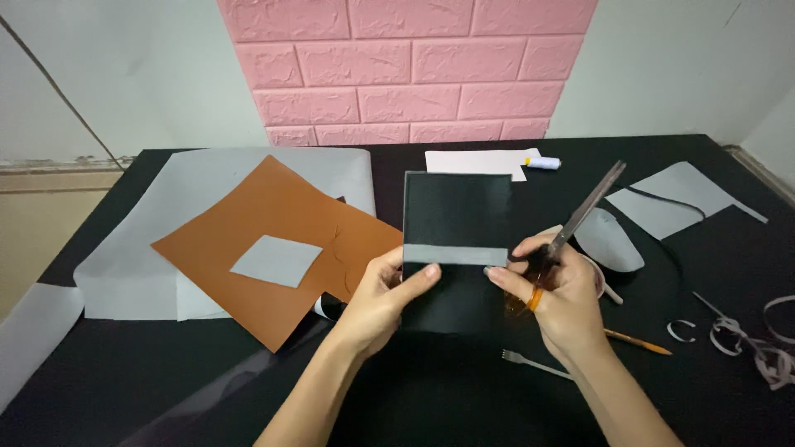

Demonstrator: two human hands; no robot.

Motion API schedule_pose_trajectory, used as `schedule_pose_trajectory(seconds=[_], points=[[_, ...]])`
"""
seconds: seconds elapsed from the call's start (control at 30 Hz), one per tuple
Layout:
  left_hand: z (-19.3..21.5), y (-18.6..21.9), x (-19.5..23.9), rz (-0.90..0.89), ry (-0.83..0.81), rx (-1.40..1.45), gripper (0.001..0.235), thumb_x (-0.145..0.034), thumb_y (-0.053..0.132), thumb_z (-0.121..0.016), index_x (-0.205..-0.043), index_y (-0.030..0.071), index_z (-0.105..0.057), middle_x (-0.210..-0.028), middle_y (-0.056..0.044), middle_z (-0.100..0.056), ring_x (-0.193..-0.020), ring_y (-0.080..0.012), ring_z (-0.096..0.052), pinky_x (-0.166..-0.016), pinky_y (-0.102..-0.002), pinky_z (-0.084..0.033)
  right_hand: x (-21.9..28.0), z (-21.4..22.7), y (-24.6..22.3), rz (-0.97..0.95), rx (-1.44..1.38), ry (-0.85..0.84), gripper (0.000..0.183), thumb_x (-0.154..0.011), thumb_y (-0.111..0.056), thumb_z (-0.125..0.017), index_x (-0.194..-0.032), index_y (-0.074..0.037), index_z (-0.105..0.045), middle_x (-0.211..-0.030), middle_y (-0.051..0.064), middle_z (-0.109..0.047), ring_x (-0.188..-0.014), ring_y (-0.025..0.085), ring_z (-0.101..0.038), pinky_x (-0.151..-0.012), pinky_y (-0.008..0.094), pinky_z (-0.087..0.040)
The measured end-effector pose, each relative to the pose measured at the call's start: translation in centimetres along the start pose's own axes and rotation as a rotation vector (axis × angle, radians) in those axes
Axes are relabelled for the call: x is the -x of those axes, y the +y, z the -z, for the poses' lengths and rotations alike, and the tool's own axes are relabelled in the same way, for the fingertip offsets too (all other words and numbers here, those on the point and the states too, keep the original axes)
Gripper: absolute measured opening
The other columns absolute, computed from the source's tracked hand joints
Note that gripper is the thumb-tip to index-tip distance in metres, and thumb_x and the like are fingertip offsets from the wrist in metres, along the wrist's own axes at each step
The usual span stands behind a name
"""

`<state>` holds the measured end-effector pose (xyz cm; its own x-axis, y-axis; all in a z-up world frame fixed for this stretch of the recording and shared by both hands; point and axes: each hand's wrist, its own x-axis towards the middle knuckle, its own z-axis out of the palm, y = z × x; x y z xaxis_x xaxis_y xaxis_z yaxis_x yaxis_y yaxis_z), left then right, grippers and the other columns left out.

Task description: Trimming the edges of a black leather piece with scissors to achieve a clean finish.

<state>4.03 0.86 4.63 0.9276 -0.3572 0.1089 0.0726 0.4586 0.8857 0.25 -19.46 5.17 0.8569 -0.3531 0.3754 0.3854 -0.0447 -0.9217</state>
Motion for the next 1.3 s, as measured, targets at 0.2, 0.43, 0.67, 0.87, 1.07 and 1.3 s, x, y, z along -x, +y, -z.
schedule_pose_trajectory(seconds=[0.2,0.43,0.67,0.87,1.07,1.3], points=[[0.2,-0.2,-0.4,-0.034,0.066,-0.023,0.006,-0.092,0.0,-0.072,-0.097,-0.004,-0.074,-0.067,-0.014,-0.071,-0.06,-0.0195,-0.072,-0.051,-0.035,-0.064,0.0,0.0,0.6,-0.149,0.046,-0.037,0.05,-0.061,0.005,-0.094,-0.105,0.006,-0.07,-0.084,0.016,-0.064,-0.077,0.021,-0.07,-0.075,0.034,-0.059],[0.4,-0.1,-0.4,-0.115,0.005,-0.138,0.004,-0.085,-0.001,-0.08,-0.084,0.0,-0.076,-0.066,-0.011,-0.071,-0.062,-0.0165,-0.07,-0.051,-0.034,-0.062,0.0,0.0,-0.3,-0.204,0.025,-0.016,0.061,-0.065,0.004,-0.092,-0.12,0.005,-0.066,-0.08,0.013,-0.062,-0.076,0.021,-0.071,-0.076,0.032,-0.059],[-0.1,-1.7,-0.8,-0.171,0.333,-0.395,0.017,-0.083,0.013,-0.087,-0.075,0.003,-0.075,-0.058,-0.012,-0.07,-0.055,-0.0153,-0.065,-0.045,-0.032,-0.053,0.4,-0.7,0.5,-0.195,0.042,-0.066,0.058,-0.069,0.002,-0.089,-0.124,0.0,-0.07,-0.076,0.018,-0.071,-0.065,0.021,-0.07,-0.065,0.03,-0.057],[2.1,0.6,-0.7,-0.38,0.521,-0.534,0.01,-0.086,0.016,-0.079,-0.088,0.006,-0.079,-0.081,-0.005,-0.077,-0.081,-0.0122,-0.066,-0.072,-0.031,-0.056,1.2,-0.5,0.3,-0.202,-0.132,-0.236,0.041,-0.09,-0.01,-0.07,-0.128,-0.001,-0.057,-0.064,0.021,-0.065,-0.042,0.025,-0.062,-0.041,0.032,-0.054],[0.8,3.6,-0.5,-0.072,0.506,0.135,0.067,-0.062,0.006,-0.083,-0.124,0.002,-0.058,-0.114,-0.018,-0.071,-0.103,-0.0289,-0.07,-0.087,-0.043,-0.06,1.5,-1.1,0.7,-0.392,-0.034,-0.507,0.036,-0.087,-0.018,-0.075,-0.119,-0.004,-0.064,-0.061,0.01,-0.06,-0.044,0.017,-0.057,-0.052,0.031,-0.055],[-0.1,5.5,0.6,-0.107,0.421,0.063,0.057,-0.069,-0.001,-0.08,-0.122,0.002,-0.06,-0.113,-0.02,-0.074,-0.103,-0.0337,-0.074,-0.085,-0.046,-0.063,1.5,-1.0,0.3,-0.422,-0.029,-0.583,0.051,-0.085,-0.027,-0.074,-0.13,-0.005,-0.066,-0.058,0.008,-0.06,-0.048,0.017,-0.061,-0.076,0.041,-0.063]])
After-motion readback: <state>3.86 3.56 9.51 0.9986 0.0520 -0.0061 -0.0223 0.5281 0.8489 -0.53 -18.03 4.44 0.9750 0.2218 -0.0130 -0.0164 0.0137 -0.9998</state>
